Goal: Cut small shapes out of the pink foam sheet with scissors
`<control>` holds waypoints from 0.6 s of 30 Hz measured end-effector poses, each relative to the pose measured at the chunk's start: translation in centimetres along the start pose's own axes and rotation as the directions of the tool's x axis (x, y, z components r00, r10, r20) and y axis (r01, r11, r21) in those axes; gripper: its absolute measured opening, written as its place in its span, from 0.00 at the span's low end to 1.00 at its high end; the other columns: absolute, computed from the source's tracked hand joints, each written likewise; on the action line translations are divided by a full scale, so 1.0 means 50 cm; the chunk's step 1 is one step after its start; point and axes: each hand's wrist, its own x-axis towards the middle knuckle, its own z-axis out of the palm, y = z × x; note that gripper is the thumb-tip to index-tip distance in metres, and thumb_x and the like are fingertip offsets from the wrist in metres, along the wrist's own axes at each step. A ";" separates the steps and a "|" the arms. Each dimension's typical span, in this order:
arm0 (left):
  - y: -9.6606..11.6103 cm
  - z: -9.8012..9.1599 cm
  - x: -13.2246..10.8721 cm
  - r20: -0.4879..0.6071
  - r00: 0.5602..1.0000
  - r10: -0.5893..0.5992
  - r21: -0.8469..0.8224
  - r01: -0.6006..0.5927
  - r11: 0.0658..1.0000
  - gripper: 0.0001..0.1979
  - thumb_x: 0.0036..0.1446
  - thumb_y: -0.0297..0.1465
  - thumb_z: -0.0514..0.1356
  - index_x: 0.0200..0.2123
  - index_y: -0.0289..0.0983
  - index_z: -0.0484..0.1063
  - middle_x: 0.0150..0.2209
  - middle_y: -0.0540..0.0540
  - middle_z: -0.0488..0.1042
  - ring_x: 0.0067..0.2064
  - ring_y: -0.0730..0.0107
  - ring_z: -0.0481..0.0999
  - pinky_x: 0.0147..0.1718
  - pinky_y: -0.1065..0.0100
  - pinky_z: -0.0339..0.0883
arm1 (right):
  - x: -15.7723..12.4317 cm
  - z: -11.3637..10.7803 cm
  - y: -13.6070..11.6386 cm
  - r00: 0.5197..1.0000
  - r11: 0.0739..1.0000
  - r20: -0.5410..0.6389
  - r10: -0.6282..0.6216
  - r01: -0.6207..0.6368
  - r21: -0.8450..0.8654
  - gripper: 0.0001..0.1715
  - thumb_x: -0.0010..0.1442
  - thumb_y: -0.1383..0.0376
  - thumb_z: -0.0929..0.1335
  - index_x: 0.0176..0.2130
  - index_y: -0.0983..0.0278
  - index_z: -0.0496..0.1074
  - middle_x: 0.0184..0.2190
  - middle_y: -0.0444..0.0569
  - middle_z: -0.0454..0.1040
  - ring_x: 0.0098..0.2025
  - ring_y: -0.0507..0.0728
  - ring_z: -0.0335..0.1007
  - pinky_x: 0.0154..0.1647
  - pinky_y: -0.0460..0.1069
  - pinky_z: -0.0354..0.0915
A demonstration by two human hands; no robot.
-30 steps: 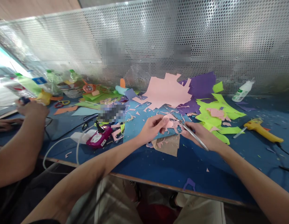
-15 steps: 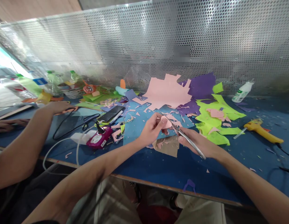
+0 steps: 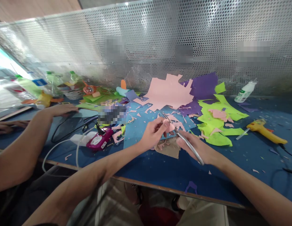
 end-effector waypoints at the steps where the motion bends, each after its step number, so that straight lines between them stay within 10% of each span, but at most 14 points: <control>1: 0.001 0.000 0.000 -0.002 1.000 0.006 0.010 -0.006 1.000 0.22 0.68 0.50 0.54 0.35 0.37 0.69 0.31 0.47 0.77 0.28 0.73 0.74 0.29 0.70 0.67 | 0.000 0.002 0.000 1.000 1.000 0.002 0.004 -0.004 0.009 0.18 0.68 0.48 0.61 0.37 0.56 0.71 0.24 0.43 0.71 0.25 0.57 0.68 0.27 0.51 0.67; 10: 0.006 0.016 -0.005 -0.057 0.998 -0.025 -0.106 0.019 0.994 0.23 0.66 0.51 0.56 0.30 0.37 0.66 0.23 0.52 0.66 0.23 0.76 0.68 0.23 0.71 0.61 | -0.001 0.029 -0.005 0.997 0.999 -0.073 -0.038 0.039 0.008 0.20 0.66 0.47 0.61 0.31 0.56 0.67 0.21 0.43 0.70 0.21 0.57 0.65 0.24 0.51 0.65; 18: 0.007 0.007 -0.002 -0.028 1.000 0.008 -0.123 -0.012 0.992 0.21 0.67 0.49 0.57 0.32 0.37 0.68 0.27 0.48 0.76 0.23 0.77 0.67 0.23 0.72 0.61 | 0.023 -0.001 -0.002 0.979 0.984 -0.156 0.134 -0.150 -0.095 0.30 0.56 0.40 0.68 0.19 0.58 0.61 0.12 0.39 0.59 0.14 0.50 0.55 0.15 0.46 0.50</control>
